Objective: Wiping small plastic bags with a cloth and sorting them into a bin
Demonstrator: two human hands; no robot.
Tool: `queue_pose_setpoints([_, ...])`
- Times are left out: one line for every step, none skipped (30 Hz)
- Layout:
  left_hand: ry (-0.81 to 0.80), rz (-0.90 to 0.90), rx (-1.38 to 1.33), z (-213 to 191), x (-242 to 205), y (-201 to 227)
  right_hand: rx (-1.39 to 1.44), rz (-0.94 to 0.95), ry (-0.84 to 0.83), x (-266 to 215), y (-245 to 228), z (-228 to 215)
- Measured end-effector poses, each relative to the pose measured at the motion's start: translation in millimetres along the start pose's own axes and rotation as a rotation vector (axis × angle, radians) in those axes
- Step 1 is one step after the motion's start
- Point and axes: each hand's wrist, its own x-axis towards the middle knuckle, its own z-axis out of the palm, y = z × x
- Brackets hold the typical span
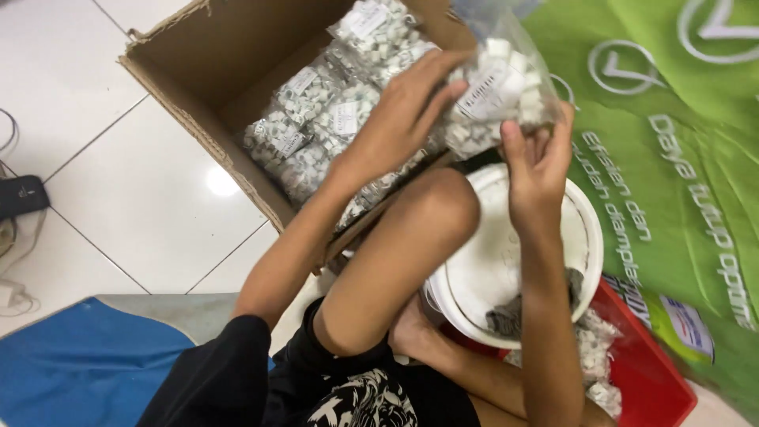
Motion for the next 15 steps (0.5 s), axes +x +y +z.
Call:
queue_pose_setpoints([0.012,-0.012,-0.003,-9.5,0.3,-18.1,-0.004,0.008,-0.015,14.3,1.4,6.3])
queue_pose_setpoints([0.027,-0.044,0.034,-18.5,-0.1,-36.2,-0.038,0.025,-0.092,27.9,3.1,12.8])
queue_pose_setpoints([0.042,-0.077,0.072,-26.8,-0.7,-54.1,-0.071,0.042,-0.169,41.6,5.0,18.9])
queue_pose_setpoints([0.049,-0.092,0.071,-39.2,0.4,-59.8,-0.070,0.052,-0.182,52.1,14.5,26.5])
queue_pose_setpoints([0.030,-0.115,0.080,-51.0,1.5,-65.2,-0.051,0.114,-0.222,62.4,24.0,33.6])
queue_pose_setpoints([0.011,-0.136,0.091,-62.5,4.2,-71.2,-0.030,0.173,-0.262,74.1,34.3,40.1])
queue_pose_setpoints([0.018,-0.149,0.092,-69.8,6.2,-83.2,-0.028,0.180,-0.274,83.1,40.7,47.1])
queue_pose_setpoints([0.009,-0.128,0.097,-78.7,6.7,-95.4,-0.030,0.210,-0.314,92.4,47.6,56.1])
queue_pose_setpoints([0.000,-0.107,0.102,-87.5,6.8,-107.9,-0.033,0.239,-0.354,101.5,54.8,65.2])
queue_pose_setpoints([0.006,-0.124,0.105,-96.1,5.4,-124.1,-0.027,0.249,-0.368,110.0,63.8,74.5])
queue_pose_setpoints([-0.025,-0.172,0.142,-103.9,3.9,-140.3,-0.031,0.263,-0.410,118.5,73.2,83.2])
queue_pose_setpoints([-0.059,-0.218,0.174,-109.6,3.1,-156.2,-0.038,0.277,-0.448,126.2,82.0,89.7])
queue_pose_setpoints([-0.056,-0.234,0.172,-119.1,1.3,-166.6,-0.035,0.289,-0.459,132.9,91.8,97.8])
queue_pose_setpoints([-0.098,-0.239,0.172,-128.7,-0.8,-176.6,-0.066,0.289,-0.527,138.7,101.6,105.8])
queue_pose_setpoints([-0.140,-0.243,0.171,-137.6,-2.7,-186.1,-0.096,0.287,-0.595,144.5,111.1,113.2])
